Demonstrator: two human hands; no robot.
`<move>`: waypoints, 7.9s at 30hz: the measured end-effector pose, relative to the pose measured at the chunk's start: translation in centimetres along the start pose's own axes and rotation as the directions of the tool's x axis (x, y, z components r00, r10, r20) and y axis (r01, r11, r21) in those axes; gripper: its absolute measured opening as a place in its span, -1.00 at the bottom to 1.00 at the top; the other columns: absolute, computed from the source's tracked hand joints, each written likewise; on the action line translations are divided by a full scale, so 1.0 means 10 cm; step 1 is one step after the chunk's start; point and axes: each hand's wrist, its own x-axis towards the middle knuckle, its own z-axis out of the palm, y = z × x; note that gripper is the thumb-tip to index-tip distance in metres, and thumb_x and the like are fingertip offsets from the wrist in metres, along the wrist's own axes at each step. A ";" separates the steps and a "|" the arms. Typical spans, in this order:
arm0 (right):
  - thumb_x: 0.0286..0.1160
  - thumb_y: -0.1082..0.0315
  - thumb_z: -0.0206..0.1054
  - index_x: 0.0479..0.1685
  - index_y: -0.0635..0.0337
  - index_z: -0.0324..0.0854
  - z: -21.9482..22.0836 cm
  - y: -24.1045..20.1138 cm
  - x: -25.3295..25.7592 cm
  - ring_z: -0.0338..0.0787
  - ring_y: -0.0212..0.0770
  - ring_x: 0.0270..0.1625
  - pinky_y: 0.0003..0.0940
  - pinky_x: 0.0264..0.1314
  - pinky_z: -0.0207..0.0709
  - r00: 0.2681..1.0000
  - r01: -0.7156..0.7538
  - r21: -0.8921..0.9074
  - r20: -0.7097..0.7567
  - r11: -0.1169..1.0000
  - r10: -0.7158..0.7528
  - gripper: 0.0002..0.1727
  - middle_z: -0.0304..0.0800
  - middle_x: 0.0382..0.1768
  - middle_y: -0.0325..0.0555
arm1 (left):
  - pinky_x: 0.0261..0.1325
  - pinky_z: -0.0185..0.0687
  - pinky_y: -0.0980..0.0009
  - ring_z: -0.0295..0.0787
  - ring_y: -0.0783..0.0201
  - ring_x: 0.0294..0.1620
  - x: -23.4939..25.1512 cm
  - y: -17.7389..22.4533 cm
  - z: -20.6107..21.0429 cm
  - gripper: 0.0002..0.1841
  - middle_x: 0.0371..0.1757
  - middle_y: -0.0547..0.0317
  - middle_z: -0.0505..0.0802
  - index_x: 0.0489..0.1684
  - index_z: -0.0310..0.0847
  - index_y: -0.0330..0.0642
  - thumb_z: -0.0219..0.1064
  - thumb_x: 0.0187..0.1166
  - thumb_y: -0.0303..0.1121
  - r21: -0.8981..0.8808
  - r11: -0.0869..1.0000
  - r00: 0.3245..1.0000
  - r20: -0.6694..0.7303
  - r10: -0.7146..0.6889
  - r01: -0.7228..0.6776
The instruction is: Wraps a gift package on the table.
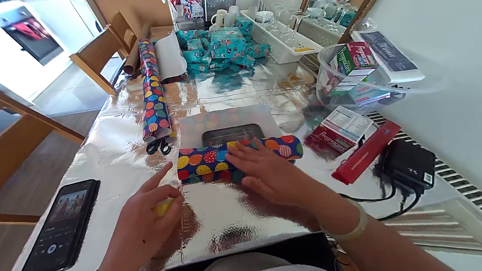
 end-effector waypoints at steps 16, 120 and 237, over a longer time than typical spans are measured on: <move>0.82 -0.22 -0.39 0.70 0.15 0.44 -0.43 0.58 -0.55 0.33 0.09 0.80 0.52 0.77 -0.12 0.943 -0.332 -0.050 0.002 0.942 0.332 -0.18 0.47 0.70 -0.02 | 0.22 0.70 0.46 0.77 0.44 0.30 -0.12 -0.06 0.03 -0.68 0.38 0.16 0.82 -0.51 0.82 0.04 0.24 0.52 -0.05 -0.128 0.991 0.999 -0.026 0.026 -0.029; 0.58 0.29 0.42 -0.03 0.26 0.81 -0.29 1.27 1.55 0.78 0.10 0.02 0.17 0.17 0.55 0.893 -0.313 -0.088 0.310 0.946 0.325 -0.78 0.83 -0.12 0.13 | 0.24 0.64 0.07 0.71 0.07 0.36 0.66 1.28 0.87 -0.59 0.93 0.24 0.08 0.16 0.77 -0.09 0.09 0.67 -0.08 0.403 0.915 0.751 0.608 -0.258 -0.012; 0.52 0.19 0.23 -0.50 0.00 0.52 -0.91 -0.79 -0.67 0.64 -0.58 -0.37 -0.69 -0.38 0.48 0.851 -0.009 0.158 -0.517 0.987 0.091 -0.77 0.62 -0.51 -0.38 | 0.02 0.82 0.46 0.83 0.40 0.08 0.06 1.06 0.17 -0.54 0.11 0.16 0.86 -0.51 0.60 -0.10 0.26 0.70 0.07 -0.466 0.786 0.903 -0.072 0.423 -0.405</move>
